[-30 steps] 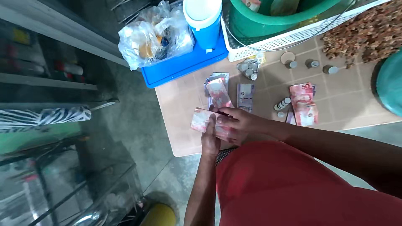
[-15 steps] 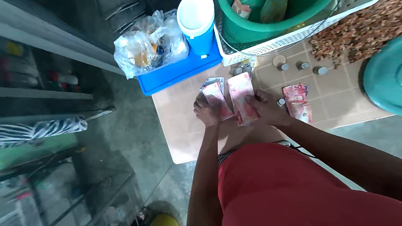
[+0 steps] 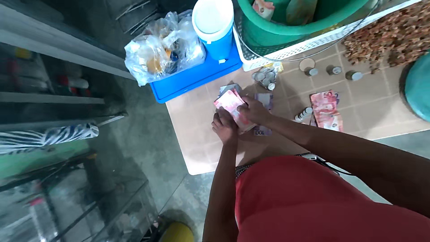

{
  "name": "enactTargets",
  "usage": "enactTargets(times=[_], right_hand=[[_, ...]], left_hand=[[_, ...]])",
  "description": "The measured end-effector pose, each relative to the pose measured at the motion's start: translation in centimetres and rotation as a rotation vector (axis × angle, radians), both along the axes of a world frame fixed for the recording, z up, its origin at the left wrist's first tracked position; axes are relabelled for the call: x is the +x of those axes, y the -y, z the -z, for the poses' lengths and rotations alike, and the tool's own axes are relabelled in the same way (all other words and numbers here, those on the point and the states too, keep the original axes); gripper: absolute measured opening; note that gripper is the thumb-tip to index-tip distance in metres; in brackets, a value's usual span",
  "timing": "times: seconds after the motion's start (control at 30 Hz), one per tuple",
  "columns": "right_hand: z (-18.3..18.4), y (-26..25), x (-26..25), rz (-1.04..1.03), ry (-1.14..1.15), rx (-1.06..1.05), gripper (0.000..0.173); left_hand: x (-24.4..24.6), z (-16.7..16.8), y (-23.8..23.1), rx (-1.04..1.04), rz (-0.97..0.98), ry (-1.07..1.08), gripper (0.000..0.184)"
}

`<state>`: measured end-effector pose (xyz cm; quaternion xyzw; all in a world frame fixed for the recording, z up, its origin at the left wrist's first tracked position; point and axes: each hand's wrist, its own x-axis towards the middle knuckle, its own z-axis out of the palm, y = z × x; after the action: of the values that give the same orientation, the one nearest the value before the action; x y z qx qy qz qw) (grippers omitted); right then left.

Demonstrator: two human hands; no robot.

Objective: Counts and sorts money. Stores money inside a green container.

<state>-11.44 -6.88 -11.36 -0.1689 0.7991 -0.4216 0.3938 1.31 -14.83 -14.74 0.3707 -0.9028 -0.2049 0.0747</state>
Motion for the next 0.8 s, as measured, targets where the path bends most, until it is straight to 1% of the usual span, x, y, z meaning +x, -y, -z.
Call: enactTargets(times=[0.1,0.2,0.23,0.3,0.37,0.43,0.5,0.53,0.57,0.63,0.67,0.7,0.73,0.77,0.8], right_hand=[[0.0,0.9,0.3,-0.026,-0.044,0.012,0.043],[0.4,1.1,0.6,-0.059,-0.111,0.029,0.038],[0.4,1.0,1.1,-0.080,-0.207,0.005,0.034],[0.8,0.6,2.0,-0.143,-0.424,-0.118,0.024],[1.3,0.3,2.8,-0.220,-0.567,-0.222,0.018],[1.0,0.1,3.3,-0.273,-0.597,-0.199,0.017],[0.8,0.2,3.6,-0.283,-0.572,-0.149,0.020],[0.6,0.2,3.6,-0.273,-0.527,-0.141,0.022],[0.6,0.1,3.5,-0.243,-0.477,-0.163,0.025],[-0.1,-0.2,2.5,-0.139,-0.310,-0.268,0.030],[-0.7,-0.6,1.6,-0.097,-0.166,-0.334,0.031],[-1.2,-1.1,0.6,-0.048,0.004,-0.401,0.033],[-1.6,-1.5,-0.2,0.007,0.189,-0.461,0.029],[-2.5,-1.7,-0.8,0.055,0.383,-0.489,0.021],[-3.2,-1.9,-1.0,0.105,0.538,-0.500,0.016]], left_hand=[[0.3,1.0,-0.1,-0.091,0.015,-0.071,0.058],[0.7,2.1,-0.1,-0.152,0.012,-0.131,0.061],[0.7,2.1,-0.2,-0.145,0.001,-0.146,0.061],[0.7,1.6,-0.2,-0.084,-0.036,-0.145,0.060],[0.7,1.3,-0.1,-0.021,-0.063,-0.131,0.060],[0.7,1.4,-0.1,-0.032,-0.065,-0.157,0.058],[0.7,1.5,0.1,-0.026,-0.058,-0.191,0.057],[0.8,1.3,0.3,0.041,-0.066,-0.219,0.059],[1.1,0.9,0.5,0.169,-0.088,-0.272,0.063],[1.9,-0.8,1.2,0.502,-0.174,-0.432,0.074],[2.6,-2.1,1.5,0.655,-0.229,-0.504,0.074],[3.2,-3.5,1.7,0.764,-0.274,-0.554,0.069],[3.7,-4.7,1.8,0.843,-0.298,-0.587,0.064],[4.1,-5.9,1.6,0.917,-0.292,-0.604,0.062],[4.2,-7.1,1.1,0.980,-0.255,-0.602,0.068]])
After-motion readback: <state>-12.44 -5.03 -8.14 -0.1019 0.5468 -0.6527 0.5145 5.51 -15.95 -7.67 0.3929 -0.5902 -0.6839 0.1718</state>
